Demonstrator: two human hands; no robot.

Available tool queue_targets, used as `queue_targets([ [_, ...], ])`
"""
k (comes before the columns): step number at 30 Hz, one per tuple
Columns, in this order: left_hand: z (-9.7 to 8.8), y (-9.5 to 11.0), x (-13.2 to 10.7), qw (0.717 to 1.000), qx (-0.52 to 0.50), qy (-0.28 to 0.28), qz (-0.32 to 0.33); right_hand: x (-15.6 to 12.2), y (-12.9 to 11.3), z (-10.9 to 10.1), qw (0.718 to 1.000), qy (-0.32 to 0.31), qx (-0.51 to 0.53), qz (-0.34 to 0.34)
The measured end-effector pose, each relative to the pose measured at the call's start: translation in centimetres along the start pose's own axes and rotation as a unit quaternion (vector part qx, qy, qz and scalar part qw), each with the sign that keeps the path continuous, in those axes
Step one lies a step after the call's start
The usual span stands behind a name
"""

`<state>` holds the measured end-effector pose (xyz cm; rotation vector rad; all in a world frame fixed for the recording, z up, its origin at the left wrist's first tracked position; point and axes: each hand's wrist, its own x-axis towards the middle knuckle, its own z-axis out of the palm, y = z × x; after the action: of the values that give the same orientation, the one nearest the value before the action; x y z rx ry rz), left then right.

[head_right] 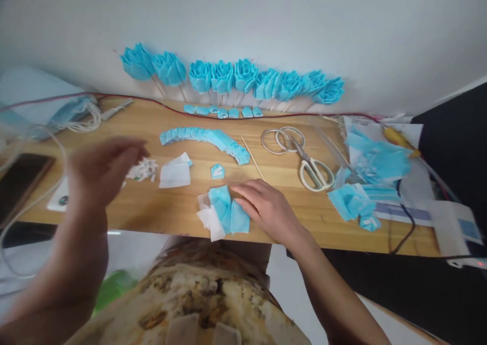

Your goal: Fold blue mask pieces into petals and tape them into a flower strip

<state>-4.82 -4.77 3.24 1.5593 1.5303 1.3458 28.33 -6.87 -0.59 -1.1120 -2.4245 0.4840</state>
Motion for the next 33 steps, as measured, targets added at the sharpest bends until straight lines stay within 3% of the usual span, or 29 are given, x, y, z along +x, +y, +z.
queue_targets([
  [2,-0.2,-1.0,-1.8,0.979,0.144,-0.091,0.111,0.8,-0.7,0.8,1.000,-0.016,-0.001,-0.007],
  [5,0.5,-3.4,-3.2,0.943,0.221,-0.161,0.188,2.2,-1.6,2.1,0.998,-0.059,0.001,-0.027],
  [8,1.5,-5.3,-3.6,0.921,0.248,-0.201,0.223,3.2,-2.2,2.6,0.995,-0.084,0.019,-0.043],
  [11,2.3,-5.8,-4.1,0.919,0.237,-0.216,0.230,4.0,-1.8,1.9,0.998,-0.044,0.044,-0.025],
  [16,2.7,-5.1,-5.6,0.929,0.142,-0.247,0.237,5.0,0.2,0.4,0.996,0.033,0.034,0.070],
  [20,1.6,-5.0,-5.2,0.946,0.106,-0.203,0.228,6.4,0.6,0.9,0.992,-0.015,-0.045,0.114],
  [24,0.6,-5.6,-2.9,0.949,0.213,-0.126,0.192,8.3,-0.5,1.4,0.971,-0.099,-0.148,0.162],
  [29,1.7,-5.4,-0.4,0.898,0.343,-0.206,0.181,9.6,-1.0,1.4,0.956,-0.172,-0.160,0.178],
  [31,2.6,-5.0,-0.1,0.883,0.371,-0.233,0.170,9.6,-0.4,1.4,0.966,-0.166,-0.114,0.165],
  [33,3.3,-4.4,-0.3,0.882,0.372,-0.245,0.157,9.4,0.4,1.5,0.981,-0.120,-0.027,0.148],
])
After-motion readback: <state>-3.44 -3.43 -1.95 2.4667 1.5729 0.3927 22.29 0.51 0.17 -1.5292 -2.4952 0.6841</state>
